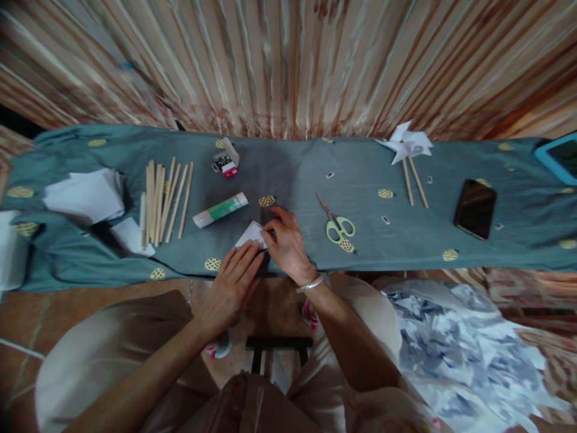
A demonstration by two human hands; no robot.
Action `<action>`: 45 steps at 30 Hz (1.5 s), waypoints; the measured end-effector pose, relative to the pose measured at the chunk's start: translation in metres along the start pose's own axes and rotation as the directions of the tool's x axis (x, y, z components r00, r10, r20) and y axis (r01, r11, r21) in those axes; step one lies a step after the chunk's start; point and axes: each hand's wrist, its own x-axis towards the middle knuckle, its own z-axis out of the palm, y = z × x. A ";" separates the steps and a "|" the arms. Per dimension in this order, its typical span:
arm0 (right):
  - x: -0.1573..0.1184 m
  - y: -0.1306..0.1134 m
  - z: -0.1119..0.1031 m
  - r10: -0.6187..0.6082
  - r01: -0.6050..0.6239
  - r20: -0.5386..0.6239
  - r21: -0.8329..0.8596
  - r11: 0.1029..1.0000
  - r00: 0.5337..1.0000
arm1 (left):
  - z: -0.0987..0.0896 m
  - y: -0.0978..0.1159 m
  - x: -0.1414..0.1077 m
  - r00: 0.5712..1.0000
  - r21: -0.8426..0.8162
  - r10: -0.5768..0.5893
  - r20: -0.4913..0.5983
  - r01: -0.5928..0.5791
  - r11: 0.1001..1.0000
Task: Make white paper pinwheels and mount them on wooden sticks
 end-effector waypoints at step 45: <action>0.002 -0.004 0.006 -0.017 0.015 -0.036 -0.054 0.998 0.999 | 0.007 0.000 -0.004 0.985 0.029 -0.046 0.164 0.042 0.999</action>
